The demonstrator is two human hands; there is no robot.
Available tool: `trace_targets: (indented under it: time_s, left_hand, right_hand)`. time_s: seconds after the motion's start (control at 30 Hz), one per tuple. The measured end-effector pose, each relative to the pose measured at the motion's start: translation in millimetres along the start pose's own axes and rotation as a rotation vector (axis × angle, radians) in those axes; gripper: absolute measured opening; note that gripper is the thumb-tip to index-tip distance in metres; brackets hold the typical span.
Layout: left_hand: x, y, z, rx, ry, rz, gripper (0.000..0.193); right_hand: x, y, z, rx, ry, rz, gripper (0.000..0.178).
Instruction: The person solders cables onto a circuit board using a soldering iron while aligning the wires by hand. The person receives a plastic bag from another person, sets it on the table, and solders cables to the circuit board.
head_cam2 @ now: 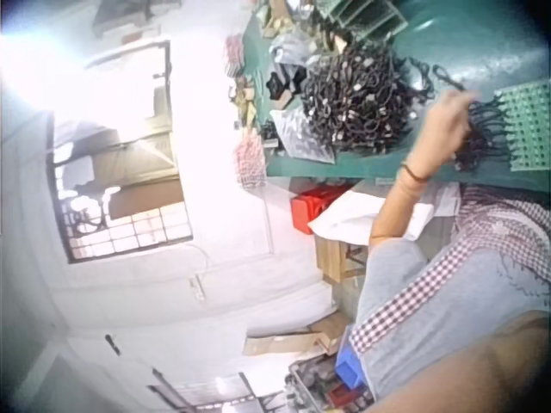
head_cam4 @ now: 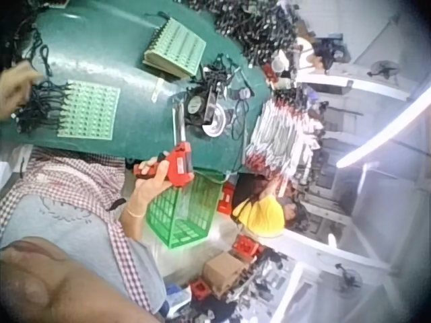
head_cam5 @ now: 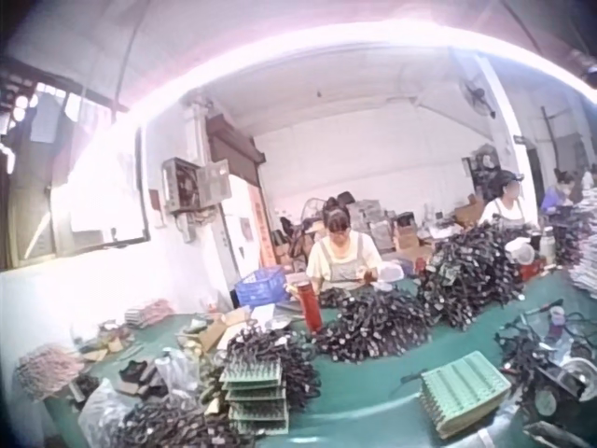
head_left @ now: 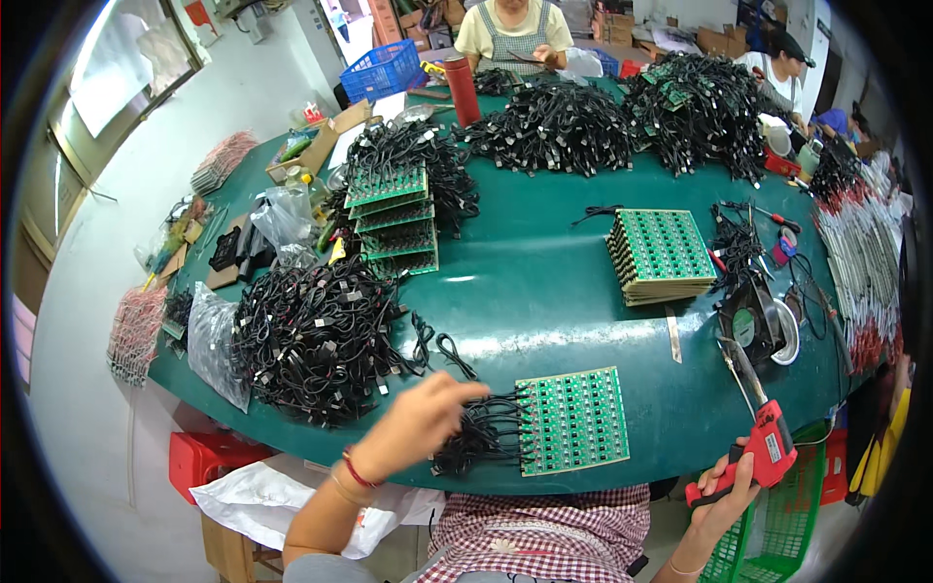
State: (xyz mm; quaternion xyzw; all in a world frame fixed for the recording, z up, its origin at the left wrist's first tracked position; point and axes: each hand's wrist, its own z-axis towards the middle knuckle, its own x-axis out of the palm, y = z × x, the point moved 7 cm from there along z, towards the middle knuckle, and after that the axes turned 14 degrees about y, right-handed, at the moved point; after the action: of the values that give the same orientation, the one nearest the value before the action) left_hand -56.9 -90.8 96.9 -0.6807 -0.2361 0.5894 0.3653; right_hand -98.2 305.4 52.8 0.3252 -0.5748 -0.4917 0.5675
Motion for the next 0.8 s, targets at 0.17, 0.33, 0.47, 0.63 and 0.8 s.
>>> trace_targets:
  time_s: [0.17, 0.33, 0.47, 0.63, 0.8]
  left_hand:
    - [73.5, -17.8, 4.0, 0.154, 0.006, 0.177, 0.041]
    - [124.0, -15.7, -2.8, 0.265, 0.015, 0.438, 0.041]
    - [120.7, -4.5, -0.9, 0.29, -0.002, 0.445, 0.043]
    - [118.5, -4.8, 1.0, 0.364, 0.013, 0.482, 0.04]
    - [116.6, -5.3, 12.7, 0.324, 0.019, 0.557, 0.039]
  right_hand:
    - [4.9, -1.3, 0.0, 0.009, 0.022, 0.011, 0.03]
    - [-1.7, -5.6, -15.6, 0.037, 0.02, 0.039, 0.033]
    - [-5.0, -14.0, -22.7, 0.06, 0.024, 0.009, 0.034]
    - [-1.9, -13.8, -30.0, 0.089, 0.053, -0.004, 0.035]
    - [5.1, -10.0, -18.9, 0.059, 0.182, -0.028, 0.032]
